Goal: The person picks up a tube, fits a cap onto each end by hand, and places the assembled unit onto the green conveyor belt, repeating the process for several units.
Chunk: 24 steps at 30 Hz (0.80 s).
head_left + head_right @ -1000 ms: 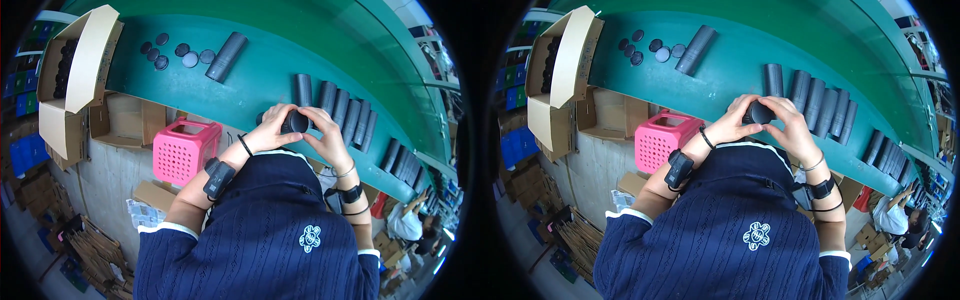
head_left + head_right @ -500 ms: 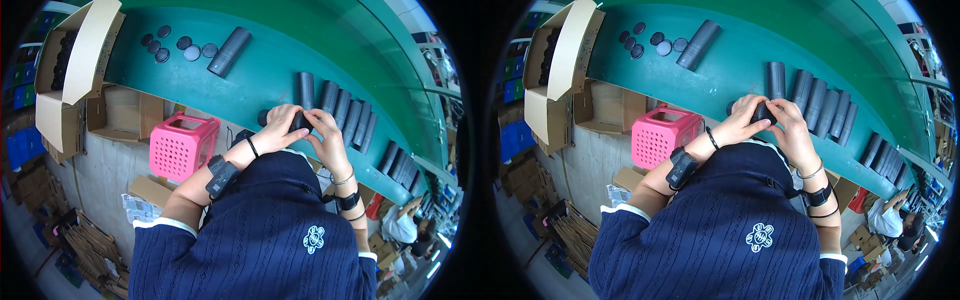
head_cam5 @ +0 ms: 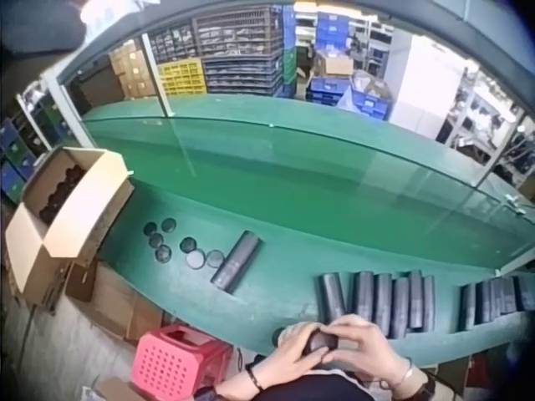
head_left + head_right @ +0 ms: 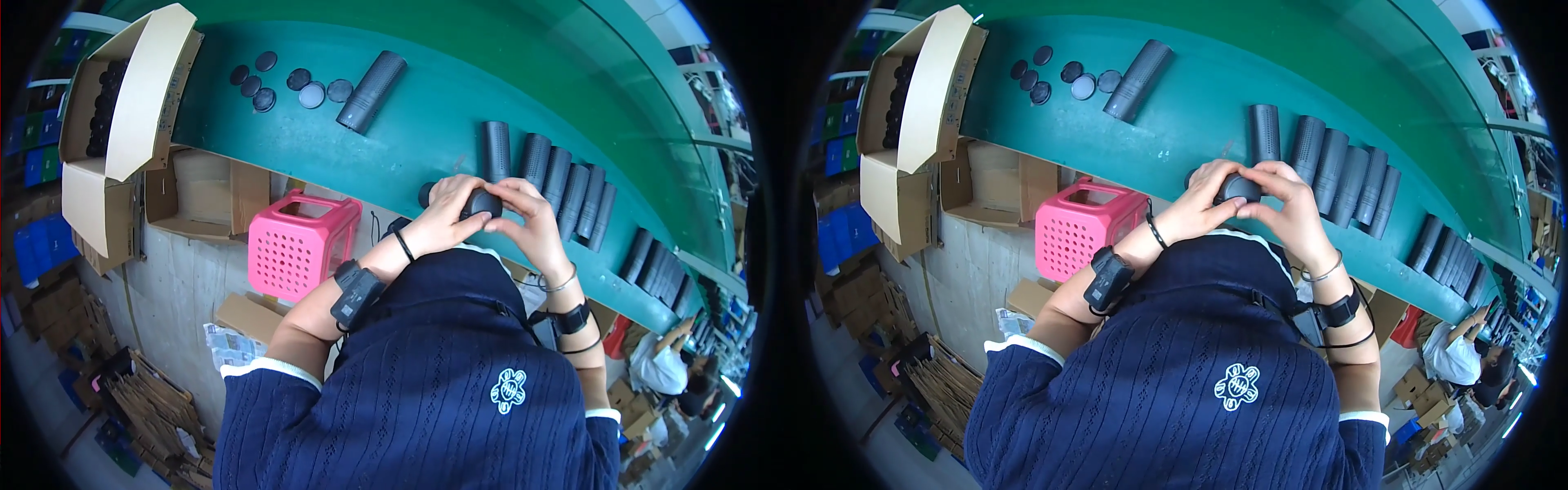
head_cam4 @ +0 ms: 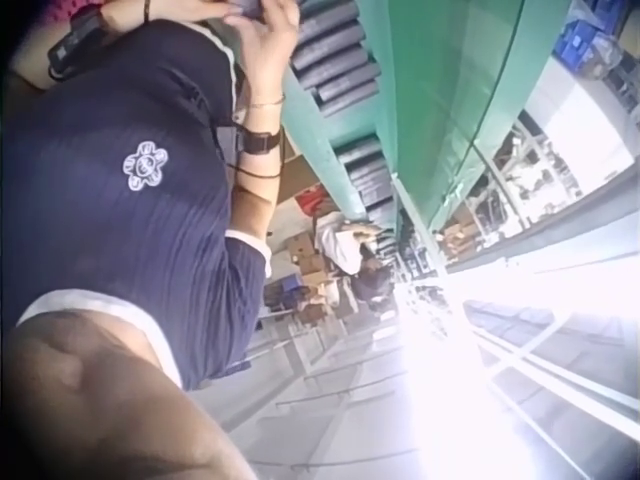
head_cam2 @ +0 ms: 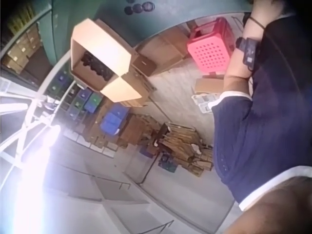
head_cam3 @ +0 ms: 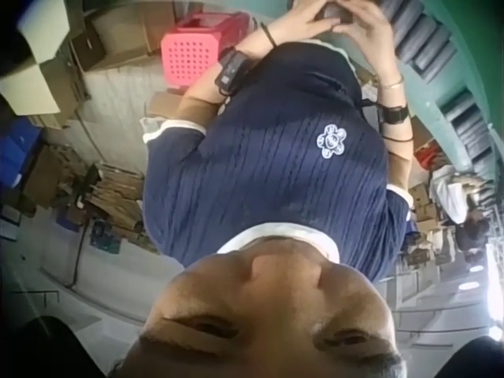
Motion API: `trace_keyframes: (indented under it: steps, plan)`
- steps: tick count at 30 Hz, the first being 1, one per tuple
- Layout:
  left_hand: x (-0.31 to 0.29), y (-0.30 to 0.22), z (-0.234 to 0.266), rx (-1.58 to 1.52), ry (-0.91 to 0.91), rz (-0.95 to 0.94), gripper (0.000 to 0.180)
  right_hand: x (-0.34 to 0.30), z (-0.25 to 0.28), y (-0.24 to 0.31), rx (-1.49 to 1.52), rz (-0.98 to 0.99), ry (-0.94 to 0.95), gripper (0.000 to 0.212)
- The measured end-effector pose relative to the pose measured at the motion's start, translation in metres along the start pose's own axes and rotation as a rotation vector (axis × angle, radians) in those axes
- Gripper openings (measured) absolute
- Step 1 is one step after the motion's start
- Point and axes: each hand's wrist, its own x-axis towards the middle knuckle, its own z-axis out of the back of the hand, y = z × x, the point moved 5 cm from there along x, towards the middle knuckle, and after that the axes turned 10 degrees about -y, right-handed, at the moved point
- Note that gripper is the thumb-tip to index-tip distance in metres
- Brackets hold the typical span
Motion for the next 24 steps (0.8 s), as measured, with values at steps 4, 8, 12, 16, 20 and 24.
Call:
trace_keyframes:
  steps: [4,8,12,16,20,24]
  plan:
    - [0.004,-0.001,0.003,-0.080,0.041,0.023,0.074,-0.003,-0.018,-0.037,0.541,-0.371,-0.025,0.038]
    - [0.007,0.005,0.008,-0.097,-0.020,0.100,0.084,0.010,-0.028,-0.034,0.676,-0.467,0.067,0.036]
    - [0.008,0.004,0.015,-0.278,0.016,0.170,0.084,0.015,-0.036,-0.027,0.662,-0.499,0.103,0.029]
    - [0.016,0.001,0.028,-0.449,0.046,0.224,0.090,0.029,-0.045,-0.028,0.649,-0.531,0.082,0.025]
    - [0.010,-0.001,0.022,-0.505,0.107,0.231,0.093,0.018,-0.044,-0.032,0.679,-0.593,0.107,0.024]
    - [0.021,-0.002,0.015,-0.400,-0.114,0.229,0.082,0.022,-0.045,-0.053,0.713,-0.536,0.005,0.034]
